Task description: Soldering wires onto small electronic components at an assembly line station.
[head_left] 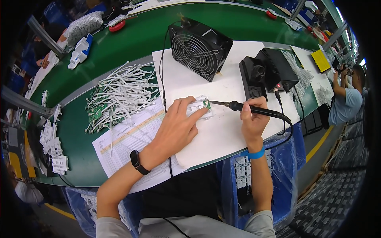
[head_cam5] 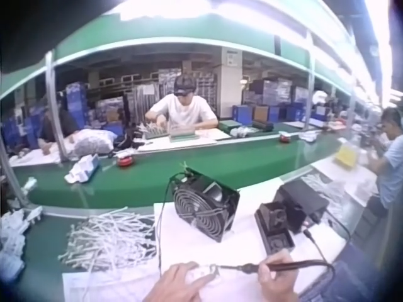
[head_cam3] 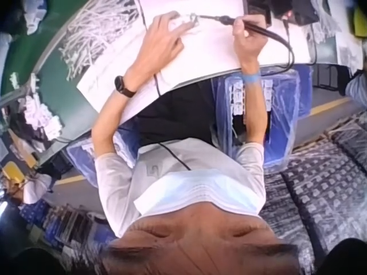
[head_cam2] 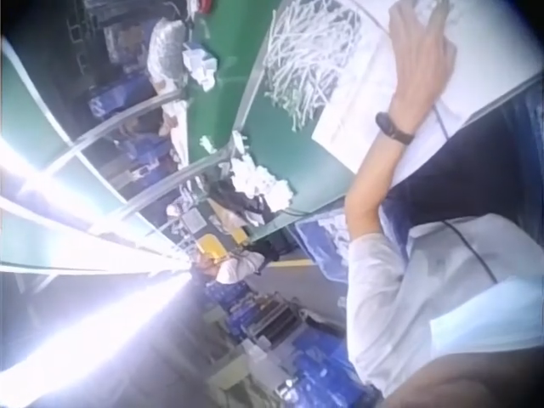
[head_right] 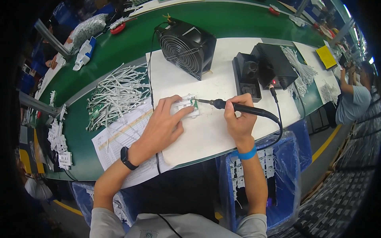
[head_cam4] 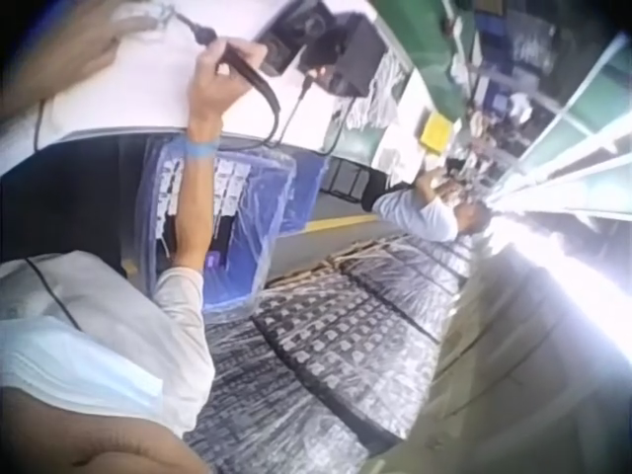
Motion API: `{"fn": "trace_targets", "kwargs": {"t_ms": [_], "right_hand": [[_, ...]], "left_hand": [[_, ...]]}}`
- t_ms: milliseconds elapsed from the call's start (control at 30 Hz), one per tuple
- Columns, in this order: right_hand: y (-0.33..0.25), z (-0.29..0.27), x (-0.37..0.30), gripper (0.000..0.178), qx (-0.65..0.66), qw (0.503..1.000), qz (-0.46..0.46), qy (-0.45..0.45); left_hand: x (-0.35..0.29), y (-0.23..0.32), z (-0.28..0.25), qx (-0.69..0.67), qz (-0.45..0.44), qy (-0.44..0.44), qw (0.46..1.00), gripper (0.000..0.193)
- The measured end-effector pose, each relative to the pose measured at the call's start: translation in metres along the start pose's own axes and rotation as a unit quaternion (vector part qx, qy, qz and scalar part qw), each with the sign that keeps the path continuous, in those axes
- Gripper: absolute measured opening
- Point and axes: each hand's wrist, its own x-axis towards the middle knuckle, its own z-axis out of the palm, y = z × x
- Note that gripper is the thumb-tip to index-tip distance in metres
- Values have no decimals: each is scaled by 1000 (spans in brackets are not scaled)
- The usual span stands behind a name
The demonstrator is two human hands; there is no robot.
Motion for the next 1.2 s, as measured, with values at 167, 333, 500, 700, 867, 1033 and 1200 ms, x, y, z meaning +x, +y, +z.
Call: {"fn": "trace_targets", "kwargs": {"t_ms": [167, 333, 500, 700, 867, 1033, 1200], "right_hand": [[-6, 1, 0, 11, 17, 1000, 16, -6], [-3, -2, -4, 12, 4, 999, -28, 41], [1, -5, -6, 11, 24, 998, -19, 62], [0, -7, -3, 9, 46, 994, -12, 99], [2, -11, -3, 9, 47, 992, 0, 113], [-5, -12, -1, 9, 70, 991, -1, 110], [0, -10, -5, 10, 82, 994, 26, 71]], "left_hand": [[0, -1, 1, 0, -5, -3, 1000, 47], [1, 0, 1, -3, -6, -7, 1000, 48], [2, 3, -1, 23, -7, -8, 1000, 49], [5, -3, -1, 29, 49, -27, 998, 51], [10, -7, -3, 15, 66, -29, 997, 49], [14, -11, -6, -31, 74, -35, 996, 48], [14, -2, -20, -68, 11, -58, 996, 49]]}}
